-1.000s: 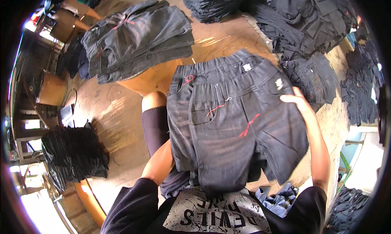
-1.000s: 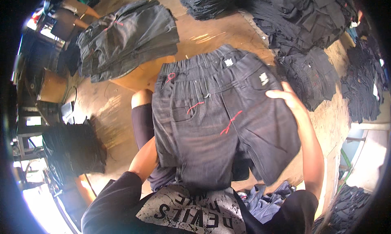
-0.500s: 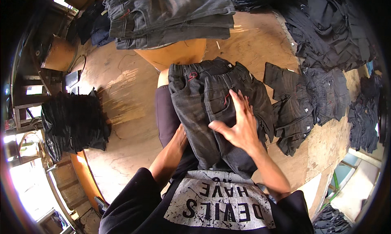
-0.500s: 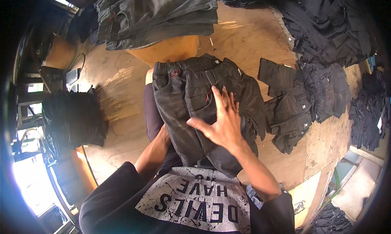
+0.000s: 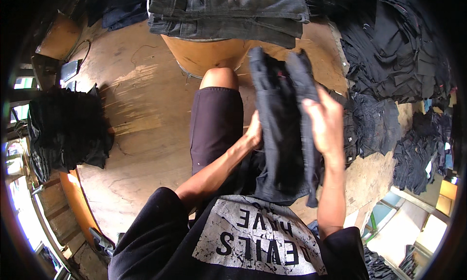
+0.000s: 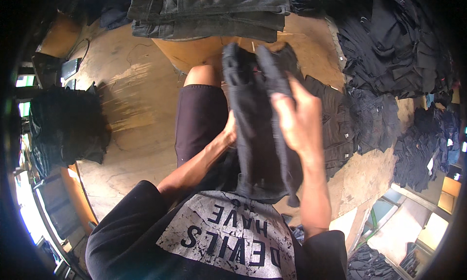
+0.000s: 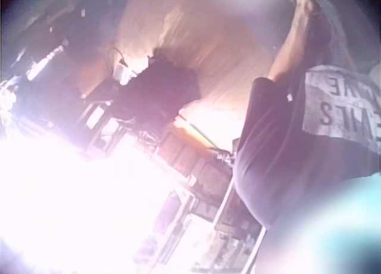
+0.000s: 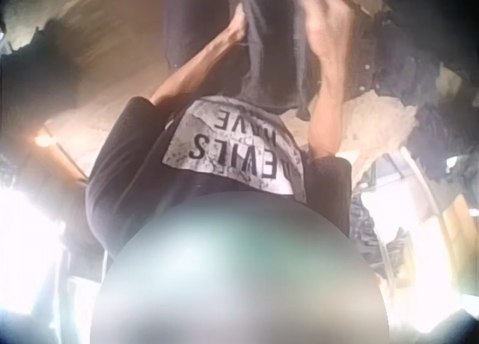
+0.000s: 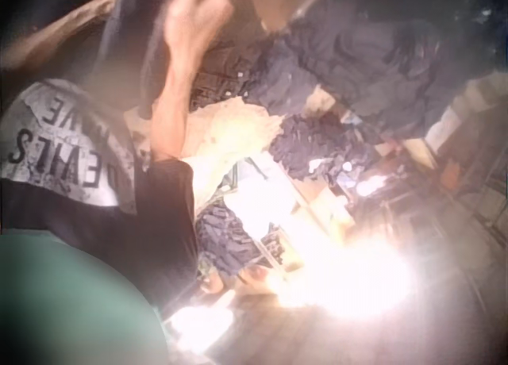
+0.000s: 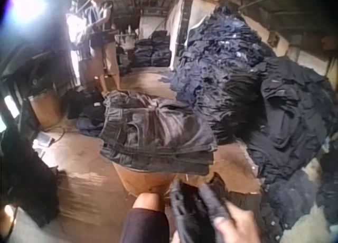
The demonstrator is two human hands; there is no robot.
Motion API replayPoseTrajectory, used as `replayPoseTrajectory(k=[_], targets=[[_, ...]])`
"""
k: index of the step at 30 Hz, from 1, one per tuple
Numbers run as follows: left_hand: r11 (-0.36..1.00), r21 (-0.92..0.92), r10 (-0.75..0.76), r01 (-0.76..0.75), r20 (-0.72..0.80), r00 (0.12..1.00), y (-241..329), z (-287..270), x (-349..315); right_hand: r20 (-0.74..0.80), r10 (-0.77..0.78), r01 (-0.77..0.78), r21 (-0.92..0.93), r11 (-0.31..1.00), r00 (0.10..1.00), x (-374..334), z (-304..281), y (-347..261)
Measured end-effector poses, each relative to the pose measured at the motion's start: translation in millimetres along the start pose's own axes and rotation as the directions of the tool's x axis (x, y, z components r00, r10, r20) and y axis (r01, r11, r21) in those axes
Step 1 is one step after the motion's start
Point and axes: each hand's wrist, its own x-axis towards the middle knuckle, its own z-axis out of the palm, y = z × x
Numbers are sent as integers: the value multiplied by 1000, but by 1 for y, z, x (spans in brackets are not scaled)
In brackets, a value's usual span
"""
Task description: The person folds black shorts on the floor and then uses a scraping tool to remove threads or lint from the fabric. The person handles the shorts one at a time, folding them and placing them in a pile before scraping.
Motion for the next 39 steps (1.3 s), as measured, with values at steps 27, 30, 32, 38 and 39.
replayPoseTrajectory(k=[27,30,32,38,39], targets=[[999,4,42,-42,-216,975,-24,51,-36,30,-52,58,-296,953,998,-67,1,99],[999,-43,-27,19,-201,979,-24,47,-36,62,-35,52,-289,956,997,-66,-3,118],[995,-87,-53,39,-161,986,-23,39,-34,108,-70,83,-118,989,992,-61,-22,121],[995,-99,-40,9,-317,948,-25,19,-30,-147,305,-282,160,946,941,-31,-109,113],[994,-107,-60,21,-367,928,-26,18,-31,-202,215,-212,36,977,956,-26,-117,112]])
